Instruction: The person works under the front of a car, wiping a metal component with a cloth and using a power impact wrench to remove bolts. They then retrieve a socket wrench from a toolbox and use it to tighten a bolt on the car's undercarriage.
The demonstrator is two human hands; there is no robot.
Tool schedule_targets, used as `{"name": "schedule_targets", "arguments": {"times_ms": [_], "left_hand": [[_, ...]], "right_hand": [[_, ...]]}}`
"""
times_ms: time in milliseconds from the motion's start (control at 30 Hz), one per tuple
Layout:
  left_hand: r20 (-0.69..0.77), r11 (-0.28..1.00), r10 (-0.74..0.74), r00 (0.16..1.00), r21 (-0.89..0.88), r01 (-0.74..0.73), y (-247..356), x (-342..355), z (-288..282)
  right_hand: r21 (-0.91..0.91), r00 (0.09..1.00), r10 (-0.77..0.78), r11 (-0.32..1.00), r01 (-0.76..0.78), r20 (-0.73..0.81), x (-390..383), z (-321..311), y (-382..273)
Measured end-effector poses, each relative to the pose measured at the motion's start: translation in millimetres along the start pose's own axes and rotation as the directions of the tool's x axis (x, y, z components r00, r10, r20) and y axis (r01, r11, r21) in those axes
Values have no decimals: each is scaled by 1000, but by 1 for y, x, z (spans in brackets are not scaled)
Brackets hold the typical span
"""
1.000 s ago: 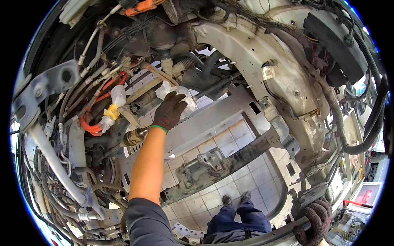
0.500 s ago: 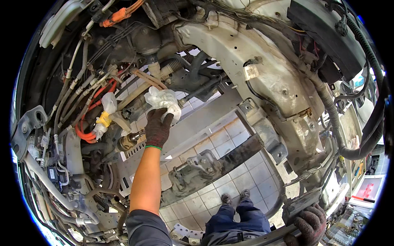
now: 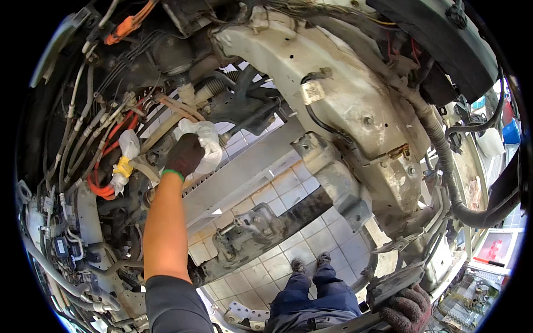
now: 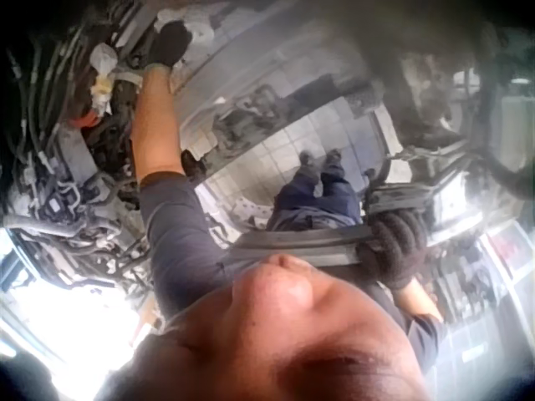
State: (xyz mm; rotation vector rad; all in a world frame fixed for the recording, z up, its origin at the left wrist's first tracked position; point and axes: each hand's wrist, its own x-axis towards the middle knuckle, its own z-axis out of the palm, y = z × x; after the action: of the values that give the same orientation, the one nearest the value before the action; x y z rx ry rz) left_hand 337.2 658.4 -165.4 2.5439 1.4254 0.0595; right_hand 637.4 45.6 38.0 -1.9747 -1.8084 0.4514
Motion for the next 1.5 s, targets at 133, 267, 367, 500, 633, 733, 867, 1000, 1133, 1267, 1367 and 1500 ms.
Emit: {"name": "schedule_targets", "arguments": {"times_ms": [133, 267, 367, 500, 633, 733, 867, 1000, 1133, 1267, 1367, 1500], "left_hand": [[-182, 991, -50, 982, -129, 27, 7, -22, 25], [-262, 982, -29, 965, -185, -21, 1, -31, 29], [-297, 959, -39, 954, -279, -48, -7, -30, 38], [-246, 861, -139, 959, -508, -6, -12, -22, 52], [-139, 931, -108, 984, -361, 51, -31, 0, 59], [-28, 975, -44, 999, -219, 37, -14, 24, 42], [174, 985, -153, 973, -51, 164, -38, 53, 34], [72, 797, -548, 833, -259, 546, -2, 53, 48], [149, 693, -575, 805, -435, 575, 15, 27, 55], [126, 619, -491, 862, -646, 447, 18, -9, 56], [163, 477, -443, 881, -790, 385, 20, -21, 57], [-31, 606, -466, 884, -739, 293, -3, -22, 81]], "right_hand": [[2, 998, -53, 999, 54, -39, 5, 1, 0], [32, 997, -72, 997, 73, -13, 8, -2, 2], [38, 997, -71, 997, 71, -3, 8, -3, 2], [32, 998, -67, 997, 66, 10, 10, -3, 1], [51, 997, -71, 996, 70, 19, 10, -2, 0], [27, 998, -53, 998, 53, 19, 12, -1, -2], [7, 996, -93, 996, 93, -5, 13, 0, -2], [-12, 997, -79, 997, 79, 15, 12, 2, -2], [-16, 998, -59, 998, 59, -4, 10, 4, -3], [-7, 998, -62, 998, 62, 1, 8, 3, -3], [-1, 998, -63, 998, 63, 13, 8, 2, -2], [-13, 996, -87, 996, 88, 20, 6, 4, -2]]}}
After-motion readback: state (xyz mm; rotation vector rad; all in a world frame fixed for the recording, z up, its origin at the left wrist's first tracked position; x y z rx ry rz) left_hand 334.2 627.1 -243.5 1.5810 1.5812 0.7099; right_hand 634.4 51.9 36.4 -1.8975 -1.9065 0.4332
